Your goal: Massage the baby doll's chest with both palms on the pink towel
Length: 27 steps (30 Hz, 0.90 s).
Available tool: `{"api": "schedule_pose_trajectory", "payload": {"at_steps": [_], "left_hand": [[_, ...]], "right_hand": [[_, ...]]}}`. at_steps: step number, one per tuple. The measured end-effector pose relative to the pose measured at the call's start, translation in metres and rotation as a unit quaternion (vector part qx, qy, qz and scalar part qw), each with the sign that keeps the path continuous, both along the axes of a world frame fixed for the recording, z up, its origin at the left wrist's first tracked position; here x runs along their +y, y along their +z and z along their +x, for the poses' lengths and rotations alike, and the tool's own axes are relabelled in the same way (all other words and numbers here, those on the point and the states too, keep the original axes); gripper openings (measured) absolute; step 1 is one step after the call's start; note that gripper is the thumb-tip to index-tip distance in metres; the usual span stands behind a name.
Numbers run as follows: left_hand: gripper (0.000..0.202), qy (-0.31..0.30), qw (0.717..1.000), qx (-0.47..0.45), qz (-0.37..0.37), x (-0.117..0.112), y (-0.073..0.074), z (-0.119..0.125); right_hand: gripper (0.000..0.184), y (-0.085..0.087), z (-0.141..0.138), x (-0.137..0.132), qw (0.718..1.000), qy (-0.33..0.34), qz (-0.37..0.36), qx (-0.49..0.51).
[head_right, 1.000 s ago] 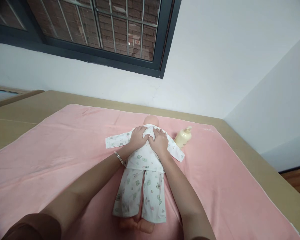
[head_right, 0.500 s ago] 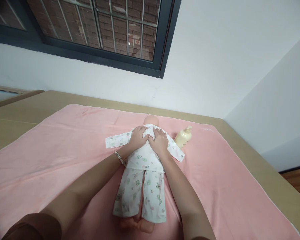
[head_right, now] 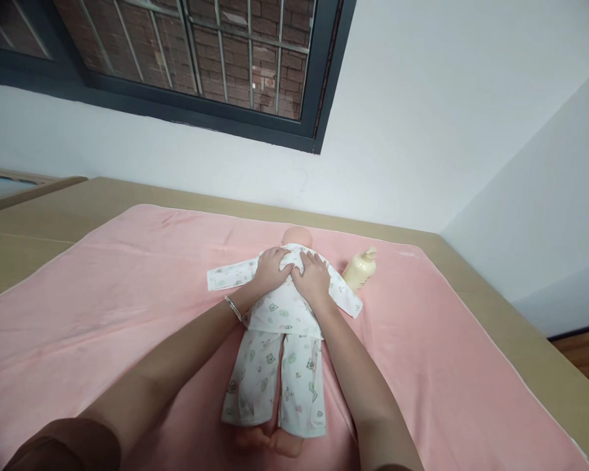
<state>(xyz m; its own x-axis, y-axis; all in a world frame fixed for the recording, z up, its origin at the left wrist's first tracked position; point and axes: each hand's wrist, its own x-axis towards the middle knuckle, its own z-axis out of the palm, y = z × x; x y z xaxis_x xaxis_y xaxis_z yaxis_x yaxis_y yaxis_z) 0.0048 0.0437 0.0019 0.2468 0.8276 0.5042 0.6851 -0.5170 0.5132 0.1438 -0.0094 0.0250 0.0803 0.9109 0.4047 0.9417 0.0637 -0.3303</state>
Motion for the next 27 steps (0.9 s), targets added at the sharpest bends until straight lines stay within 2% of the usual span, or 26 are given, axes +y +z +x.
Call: {"api": "schedule_pose_trajectory", "payload": {"at_steps": [27], "left_hand": [[0.036,0.014,1.000,0.009,-0.021,-0.0020,0.0046,0.0003]], "right_hand": [[0.051,-0.0007,0.0032,0.0032,0.999,0.026,-0.004,0.025]]}}
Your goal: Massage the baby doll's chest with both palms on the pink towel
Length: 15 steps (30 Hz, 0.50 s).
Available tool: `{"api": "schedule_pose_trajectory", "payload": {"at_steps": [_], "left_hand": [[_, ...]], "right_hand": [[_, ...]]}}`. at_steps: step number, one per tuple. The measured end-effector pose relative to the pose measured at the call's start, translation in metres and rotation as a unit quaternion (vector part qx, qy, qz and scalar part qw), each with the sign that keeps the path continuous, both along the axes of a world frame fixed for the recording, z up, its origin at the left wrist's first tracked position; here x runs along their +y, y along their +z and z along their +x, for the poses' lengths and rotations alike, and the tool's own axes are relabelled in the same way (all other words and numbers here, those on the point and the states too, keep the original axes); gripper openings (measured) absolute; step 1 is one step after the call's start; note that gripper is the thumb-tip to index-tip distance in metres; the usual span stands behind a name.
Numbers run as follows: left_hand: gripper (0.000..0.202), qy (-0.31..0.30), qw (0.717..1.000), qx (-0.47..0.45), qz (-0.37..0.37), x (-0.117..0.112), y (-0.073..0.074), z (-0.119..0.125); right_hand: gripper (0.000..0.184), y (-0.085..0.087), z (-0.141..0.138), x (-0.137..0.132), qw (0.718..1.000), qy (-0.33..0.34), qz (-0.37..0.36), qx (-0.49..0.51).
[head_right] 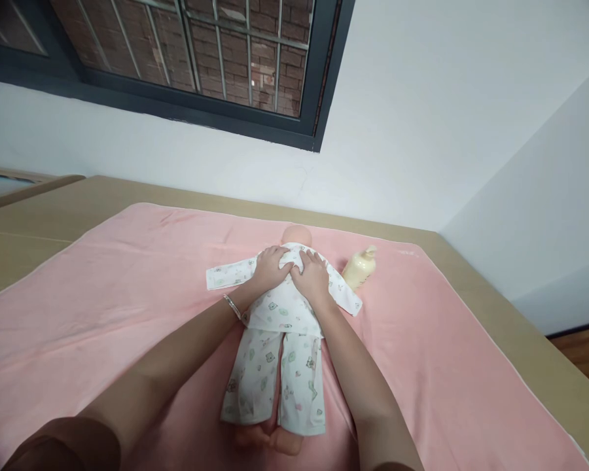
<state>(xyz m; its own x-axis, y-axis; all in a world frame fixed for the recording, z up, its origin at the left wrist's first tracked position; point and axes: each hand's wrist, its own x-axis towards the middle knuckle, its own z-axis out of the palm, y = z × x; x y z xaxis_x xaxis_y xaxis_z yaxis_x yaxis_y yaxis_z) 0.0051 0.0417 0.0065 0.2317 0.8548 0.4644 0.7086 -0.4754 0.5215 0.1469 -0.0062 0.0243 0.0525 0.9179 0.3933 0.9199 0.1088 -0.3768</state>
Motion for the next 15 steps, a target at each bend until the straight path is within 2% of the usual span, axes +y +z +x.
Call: {"api": "schedule_pose_trajectory", "payload": {"at_steps": [9,15], "left_hand": [[0.036,-0.009,1.000,-0.006,0.003,0.0014,-0.0003,-0.0005],[0.036,-0.025,0.999,-0.020,0.004,0.0013,0.0009,-0.0019]], "right_hand": [[0.051,-0.0011,0.0028,0.0030,1.000,0.014,-0.002,-0.012],[0.055,-0.0001,0.0050,0.0042,0.999,0.024,-0.029,-0.026]]}}
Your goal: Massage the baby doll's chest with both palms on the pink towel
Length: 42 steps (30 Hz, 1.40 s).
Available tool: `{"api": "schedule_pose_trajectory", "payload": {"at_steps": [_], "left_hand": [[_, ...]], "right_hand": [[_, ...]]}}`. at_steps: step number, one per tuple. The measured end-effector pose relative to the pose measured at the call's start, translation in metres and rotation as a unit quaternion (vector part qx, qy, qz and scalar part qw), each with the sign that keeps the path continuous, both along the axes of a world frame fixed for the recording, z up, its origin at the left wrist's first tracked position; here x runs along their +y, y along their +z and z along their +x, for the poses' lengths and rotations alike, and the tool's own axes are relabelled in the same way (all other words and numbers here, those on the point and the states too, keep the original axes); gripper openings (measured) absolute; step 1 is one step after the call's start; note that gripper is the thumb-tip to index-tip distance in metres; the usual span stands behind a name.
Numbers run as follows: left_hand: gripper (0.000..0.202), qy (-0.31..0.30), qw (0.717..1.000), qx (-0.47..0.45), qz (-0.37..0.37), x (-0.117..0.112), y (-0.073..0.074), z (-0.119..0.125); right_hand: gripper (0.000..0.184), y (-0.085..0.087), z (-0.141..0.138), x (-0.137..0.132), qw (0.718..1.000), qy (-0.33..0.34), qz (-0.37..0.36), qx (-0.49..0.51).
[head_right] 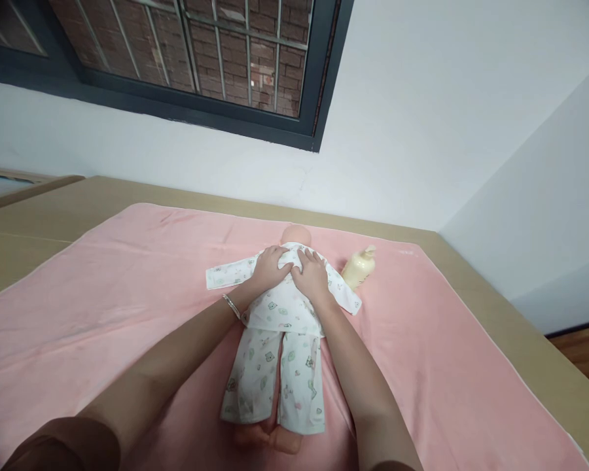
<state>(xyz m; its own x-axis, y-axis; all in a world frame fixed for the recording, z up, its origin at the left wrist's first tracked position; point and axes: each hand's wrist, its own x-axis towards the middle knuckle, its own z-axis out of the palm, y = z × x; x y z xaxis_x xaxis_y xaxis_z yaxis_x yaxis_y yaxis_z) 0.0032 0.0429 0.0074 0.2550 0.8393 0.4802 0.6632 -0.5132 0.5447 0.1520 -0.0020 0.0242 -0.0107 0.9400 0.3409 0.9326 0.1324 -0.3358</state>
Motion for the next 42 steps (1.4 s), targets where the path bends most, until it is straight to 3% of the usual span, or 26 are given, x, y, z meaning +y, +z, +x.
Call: {"api": "schedule_pose_trajectory", "payload": {"at_steps": [6,11,15,19,25,31,34,38,42], "left_hand": [[0.034,-0.026,0.999,-0.028,0.019,0.003,-0.003,-0.001],[0.025,-0.035,0.997,-0.046,0.058,0.003,-0.004,-0.001],[0.017,-0.014,0.995,-0.038,0.093,-0.005,-0.003,0.000],[0.013,0.026,0.994,-0.019,0.102,-0.012,-0.001,0.002],[0.023,0.059,0.997,0.015,0.052,-0.014,0.005,0.001],[0.031,-0.004,0.999,0.027,0.042,-0.003,0.000,0.000],[0.025,-0.017,0.998,0.010,0.060,-0.001,-0.003,0.000],[0.010,0.010,0.996,0.003,0.088,-0.005,-0.005,0.000],[0.012,0.060,0.994,0.004,0.094,-0.012,-0.004,0.002]], "right_hand": [[0.055,0.000,0.000,0.000,1.000,0.012,-0.008,0.005],[0.050,-0.003,-0.001,-0.001,0.999,0.023,0.036,0.004],[0.044,-0.005,-0.005,-0.004,0.996,0.022,0.082,-0.003],[0.037,-0.007,-0.008,-0.008,0.993,-0.023,0.112,-0.008],[0.044,-0.002,-0.009,-0.009,0.996,-0.056,0.062,-0.019],[0.053,0.003,-0.004,-0.003,0.999,-0.023,0.011,-0.022],[0.051,0.001,-0.004,-0.003,0.999,-0.019,0.013,-0.023],[0.040,-0.004,-0.007,-0.007,0.998,-0.034,0.056,-0.018],[0.034,-0.006,-0.013,-0.012,0.994,-0.074,0.086,0.001]]}}
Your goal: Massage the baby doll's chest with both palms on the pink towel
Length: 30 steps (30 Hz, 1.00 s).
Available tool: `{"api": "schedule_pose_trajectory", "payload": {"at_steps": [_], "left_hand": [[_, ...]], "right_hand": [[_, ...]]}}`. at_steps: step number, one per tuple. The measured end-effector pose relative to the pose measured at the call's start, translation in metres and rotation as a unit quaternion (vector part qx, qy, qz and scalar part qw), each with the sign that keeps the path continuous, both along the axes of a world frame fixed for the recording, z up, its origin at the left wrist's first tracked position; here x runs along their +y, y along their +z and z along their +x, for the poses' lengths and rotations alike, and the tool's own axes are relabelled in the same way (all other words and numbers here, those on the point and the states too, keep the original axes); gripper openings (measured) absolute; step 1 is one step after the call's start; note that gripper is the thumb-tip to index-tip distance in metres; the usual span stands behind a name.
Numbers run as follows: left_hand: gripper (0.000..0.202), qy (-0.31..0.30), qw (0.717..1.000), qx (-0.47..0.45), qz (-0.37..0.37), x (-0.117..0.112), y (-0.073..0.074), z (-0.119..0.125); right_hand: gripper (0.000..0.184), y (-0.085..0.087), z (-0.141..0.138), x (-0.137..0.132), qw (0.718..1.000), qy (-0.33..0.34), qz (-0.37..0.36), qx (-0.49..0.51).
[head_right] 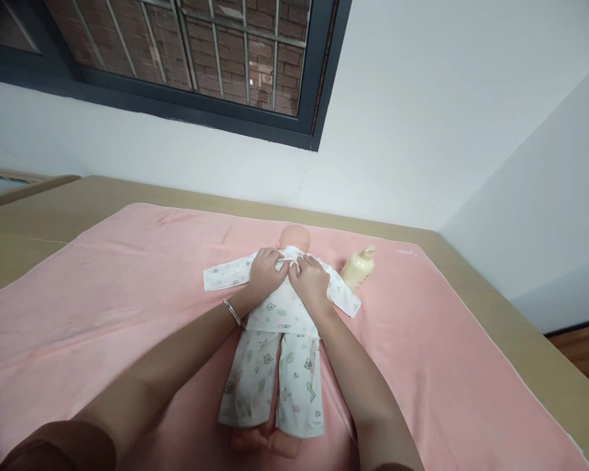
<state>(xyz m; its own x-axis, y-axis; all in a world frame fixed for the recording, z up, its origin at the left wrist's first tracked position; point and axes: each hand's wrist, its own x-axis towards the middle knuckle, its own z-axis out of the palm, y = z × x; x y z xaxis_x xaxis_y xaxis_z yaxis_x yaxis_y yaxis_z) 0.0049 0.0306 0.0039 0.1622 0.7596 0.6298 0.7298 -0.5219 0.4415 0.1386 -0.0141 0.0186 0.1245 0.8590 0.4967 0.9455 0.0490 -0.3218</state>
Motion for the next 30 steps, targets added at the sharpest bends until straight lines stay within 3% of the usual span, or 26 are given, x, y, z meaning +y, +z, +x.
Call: {"api": "schedule_pose_trajectory", "payload": {"at_steps": [3,8,14,18,22,30], "left_hand": [[0.016,0.019,1.000,-0.004,-0.018,-0.002,0.002,0.000],[0.027,-0.020,0.999,0.005,-0.048,0.006,0.001,0.000],[0.015,-0.071,0.997,-0.013,0.000,0.008,-0.004,-0.001],[0.010,-0.032,0.999,-0.015,0.013,0.003,-0.002,-0.001],[0.008,-0.013,0.999,-0.033,-0.013,0.000,0.002,0.000],[0.021,-0.024,0.997,-0.045,-0.061,0.010,-0.003,0.001]], "right_hand": [[0.038,0.002,0.000,0.000,1.000,-0.021,-0.016,0.009],[0.050,0.002,0.010,0.012,0.997,0.051,-0.051,0.006],[0.037,-0.006,0.014,0.015,0.993,0.107,0.021,0.040],[0.034,-0.004,0.007,0.007,0.996,0.050,0.045,0.064],[0.035,0.003,0.003,0.001,0.999,0.003,0.007,0.052],[0.044,-0.001,0.012,0.015,0.998,0.049,-0.033,0.021]]}}
